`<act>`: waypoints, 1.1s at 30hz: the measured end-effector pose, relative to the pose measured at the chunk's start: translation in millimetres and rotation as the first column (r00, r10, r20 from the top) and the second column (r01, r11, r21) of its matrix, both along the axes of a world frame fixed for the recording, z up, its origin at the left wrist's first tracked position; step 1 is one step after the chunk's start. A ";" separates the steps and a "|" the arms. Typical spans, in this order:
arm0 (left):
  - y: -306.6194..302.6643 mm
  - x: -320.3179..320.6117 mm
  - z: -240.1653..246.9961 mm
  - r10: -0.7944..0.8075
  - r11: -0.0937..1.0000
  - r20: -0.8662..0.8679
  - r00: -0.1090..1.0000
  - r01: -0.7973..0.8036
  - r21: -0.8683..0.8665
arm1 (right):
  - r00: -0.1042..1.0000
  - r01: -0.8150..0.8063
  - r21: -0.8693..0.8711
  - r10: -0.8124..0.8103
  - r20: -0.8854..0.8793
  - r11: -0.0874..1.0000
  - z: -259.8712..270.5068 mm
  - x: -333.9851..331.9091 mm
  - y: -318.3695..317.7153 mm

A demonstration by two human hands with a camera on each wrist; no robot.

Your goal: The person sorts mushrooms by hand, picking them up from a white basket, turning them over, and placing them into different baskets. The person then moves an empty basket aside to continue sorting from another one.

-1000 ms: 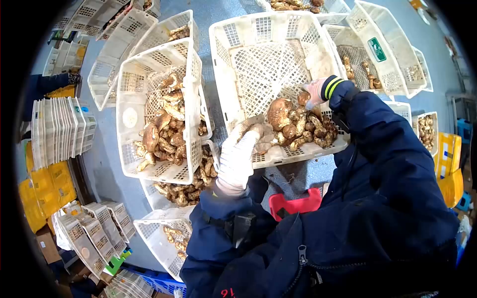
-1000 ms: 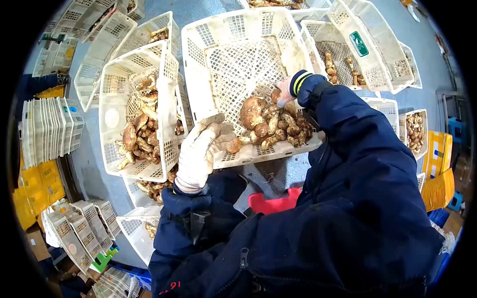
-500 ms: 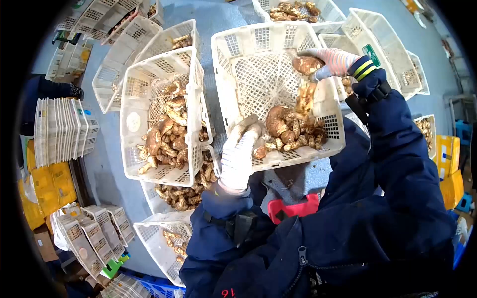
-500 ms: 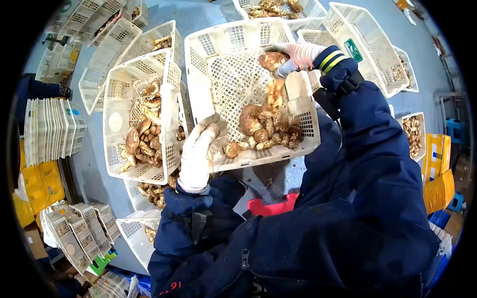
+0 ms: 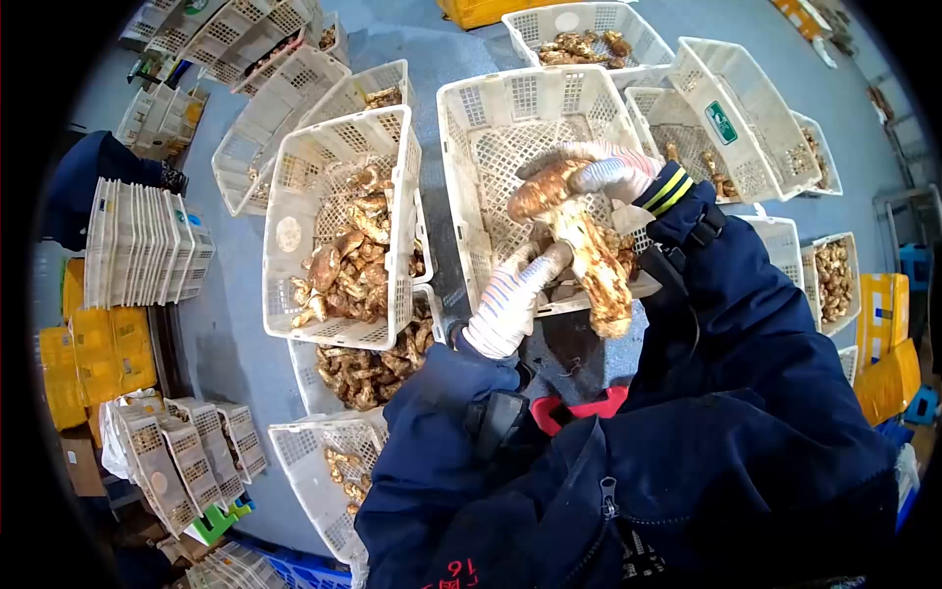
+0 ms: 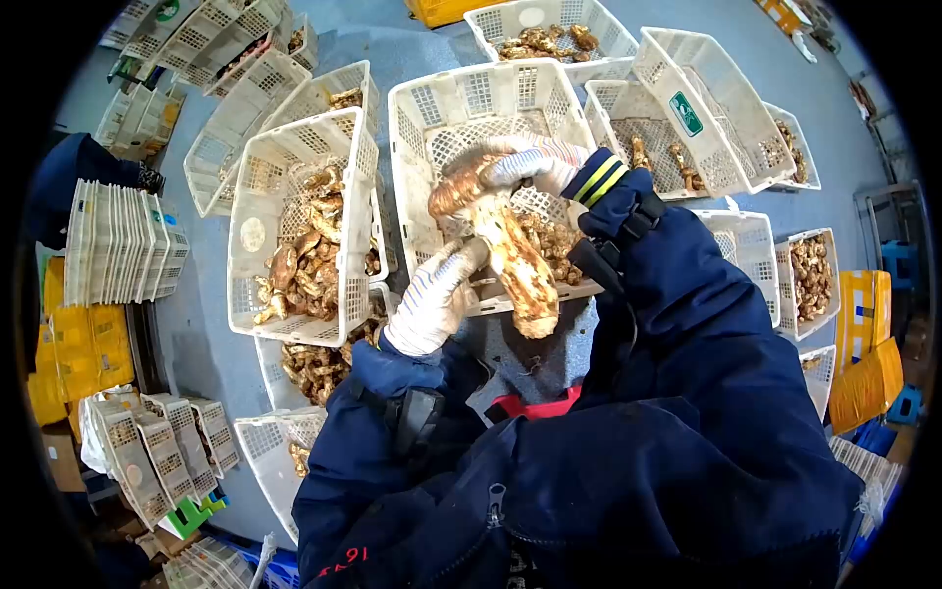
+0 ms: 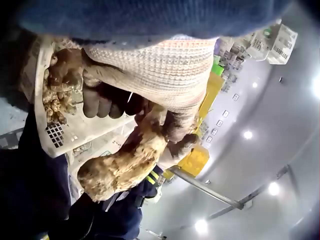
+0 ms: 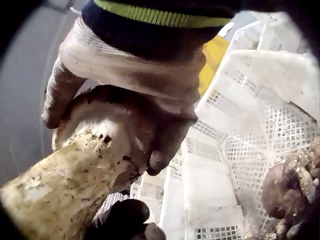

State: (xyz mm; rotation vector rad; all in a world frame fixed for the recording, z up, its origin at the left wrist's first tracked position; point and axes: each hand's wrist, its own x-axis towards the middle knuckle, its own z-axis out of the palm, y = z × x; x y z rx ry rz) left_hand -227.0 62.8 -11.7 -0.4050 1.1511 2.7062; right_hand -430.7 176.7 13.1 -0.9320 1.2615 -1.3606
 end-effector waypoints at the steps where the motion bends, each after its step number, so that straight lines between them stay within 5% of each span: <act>1: 3.6 -1.4 -2.9 0.059 0.998 -0.047 0.997 -0.058 0.033 | 0.997 0.073 0.004 -0.073 0.024 0.997 -0.5 3.0 1.0; 3: 8.5 -5.1 -13.0 0.187 0.979 -0.131 0.973 -0.174 0.109 | 0.975 0.209 0.017 -0.210 0.071 0.978 2.3 13.2 -3.4; 4: 2.3 -5.4 0.3 0.124 0.981 -0.071 0.990 -0.111 0.162 | 0.989 0.135 0.099 -0.128 -0.073 0.986 8.7 8.1 -7.9; 5: -2.8 -3.7 15.7 0.071 0.951 -0.082 0.994 -0.043 0.306 | 0.962 0.263 -0.010 -0.263 -0.068 0.965 7.3 20.4 -13.9; 7: -9.0 -1.7 22.3 0.094 0.965 0.012 0.996 -0.094 0.246 | 0.916 0.262 -0.023 -0.256 -0.309 0.965 17.0 19.3 -20.8; 8: -8.7 1.9 29.8 0.128 0.970 0.022 0.992 -0.129 0.204 | 0.925 0.317 0.090 -0.287 -0.250 0.944 28.3 25.0 -18.9; 11: -16.4 5.8 27.5 0.133 0.940 0.040 0.990 -0.138 0.311 | 0.821 0.569 0.024 -0.566 -0.071 0.822 25.4 24.4 -15.8; 12: -14.2 8.8 30.3 0.234 0.933 0.043 0.971 -0.237 0.271 | 0.823 0.568 0.007 -0.568 0.008 0.823 18.5 17.1 -9.1; 15: -27.2 11.1 28.1 0.194 0.965 -0.020 0.981 -0.187 0.181 | 0.847 0.531 0.087 -0.530 -0.037 0.843 7.7 22.5 13.5; 16: -23.1 11.4 38.1 0.325 0.945 0.080 0.942 -0.326 0.002 | 0.885 0.462 0.048 -0.458 -0.083 0.885 -2.6 26.2 18.6; 18: -22.3 5.7 35.7 0.417 0.716 -0.124 0.901 -0.409 -0.565 | 0.950 0.310 0.073 -0.306 -0.066 0.948 -3.5 57.1 20.8; 20: -12.7 -6.1 33.2 0.421 0.619 -0.259 0.870 -0.484 -0.619 | 0.938 0.284 -0.019 -0.282 -0.201 0.959 -7.5 96.3 9.9; 21: -11.1 -6.9 25.7 0.380 0.687 -0.239 0.893 -0.446 -0.574 | 0.948 0.317 0.062 -0.316 -0.031 0.946 -1.9 110.0 -1.7; 23: -13.7 -2.1 12.5 0.130 0.085 -0.282 0.950 -0.294 -0.952 | 0.853 0.437 0.061 -0.435 0.288 0.897 -28.9 111.5 -15.6; 24: -11.4 -4.8 13.3 0.122 0.331 -0.203 0.972 -0.233 -0.914 | 0.765 0.494 0.070 -0.471 0.440 0.867 -30.9 111.4 -17.0; 25: -6.8 -3.6 17.3 0.048 0.041 -0.298 0.953 -0.300 -0.953 | 0.759 0.557 -0.019 -0.499 0.417 0.831 -32.4 108.0 -17.4; 26: -6.7 -6.0 5.2 0.109 0.353 -0.333 0.937 -0.350 -0.868 | 0.714 0.576 0.034 -0.523 0.466 0.817 -33.1 106.2 -14.4; 29: -11.8 -0.2 -6.2 0.243 0.302 -0.295 0.924 -0.361 -0.882 | 0.700 0.608 0.110 -0.597 0.391 0.786 -25.4 95.5 -7.5; 31: -9.7 0.6 32.7 0.122 0.769 -0.028 0.992 -0.112 -0.629 | 0.685 0.669 0.039 -0.637 0.354 0.742 -27.0 87.2 -17.1; 32: -11.6 3.1 19.2 0.102 0.880 0.049 0.994 -0.067 -0.470 | 0.731 0.653 -0.028 -0.621 0.281 0.757 -23.8 82.4 -20.9; 33: -7.3 0.3 4.6 0.208 0.952 0.013 0.978 -0.200 -0.230 | 0.750 0.637 -0.042 -0.607 0.262 0.770 -13.5 81.2 -26.9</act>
